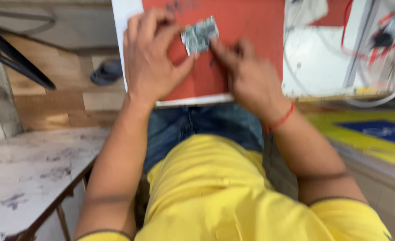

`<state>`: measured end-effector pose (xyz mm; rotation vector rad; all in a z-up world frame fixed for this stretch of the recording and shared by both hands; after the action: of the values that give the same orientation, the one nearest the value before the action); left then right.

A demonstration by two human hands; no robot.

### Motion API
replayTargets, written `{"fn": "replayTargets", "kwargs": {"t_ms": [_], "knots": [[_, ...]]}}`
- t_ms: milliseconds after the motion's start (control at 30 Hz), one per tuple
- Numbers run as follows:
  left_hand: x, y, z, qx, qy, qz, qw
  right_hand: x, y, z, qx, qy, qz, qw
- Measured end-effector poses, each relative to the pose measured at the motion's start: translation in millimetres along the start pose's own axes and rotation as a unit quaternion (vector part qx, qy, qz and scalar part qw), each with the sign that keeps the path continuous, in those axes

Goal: The person uses a hot air gun to heat a small circuit board placed on a red mat, then uses a purple pen-like tool to scrape and clean the board's surface. The person repeatedly heats and scrapes different areas of the board.

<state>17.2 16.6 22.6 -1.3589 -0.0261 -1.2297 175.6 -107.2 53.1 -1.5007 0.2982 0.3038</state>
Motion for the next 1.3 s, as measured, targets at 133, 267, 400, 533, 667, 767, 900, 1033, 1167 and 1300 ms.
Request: {"fn": "replayTargets", "kwargs": {"t_ms": [133, 267, 400, 533, 667, 767, 900, 1033, 1167, 1300], "knots": [[-0.5, -3.4, 9.6, 0.02, 0.008, 0.018, 1.0, 10.7, -6.9, 17.3, 0.059, -0.02, 0.009, 0.998], [-9.1, 6.6, -9.8, -0.021, -0.006, 0.006, 1.0, 14.8, 9.6, -13.0, -0.001, -0.052, 0.012, 0.999], [-15.7, 7.9, -0.9, 0.011, 0.007, -0.003, 1.0, 29.8, 4.9, 4.0, 0.053, -0.001, -0.06, 0.997], [-16.2, 5.9, -10.9, 0.0, -0.001, 0.001, 1.0, 14.0, 14.6, -2.3, 0.014, -0.086, -0.008, 0.996], [-14.4, 9.8, -5.4, 0.015, 0.009, 0.007, 1.0, 18.8, 6.9, -1.0, 0.04, -0.061, -0.035, 0.997], [-16.1, 6.9, -6.6, 0.004, 0.001, 0.012, 1.0, 15.7, 9.1, 1.5, 0.003, -0.067, -0.031, 0.997], [-15.3, 9.4, -7.3, -0.005, -0.012, 0.003, 1.0, 18.8, 3.1, 1.5, 0.051, -0.022, -0.059, 0.997], [-13.1, 5.4, -4.5, 0.006, 0.009, 0.012, 1.0, 16.0, 6.9, 0.4, 0.018, -0.074, -0.003, 0.997], [-13.2, 8.8, -6.1, 0.001, -0.01, 0.002, 1.0, 24.1, 8.4, -6.3, 0.026, -0.06, -0.036, 0.997], [-14.5, 7.7, -4.6, 0.013, -0.002, -0.002, 1.0, 23.6, 11.0, -6.3, 0.032, -0.078, -0.007, 0.996]]}}
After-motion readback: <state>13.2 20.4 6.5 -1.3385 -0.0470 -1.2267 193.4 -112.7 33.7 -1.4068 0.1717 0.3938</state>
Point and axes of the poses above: each hand's wrist, its own z-axis towards the middle knuckle, its own y-axis out of the palm, x = y × z, the point moved 3 cm from there along z, towards the middle knuckle, and after that the axes turned 9 degrees about -y, right-handed, at the moved point
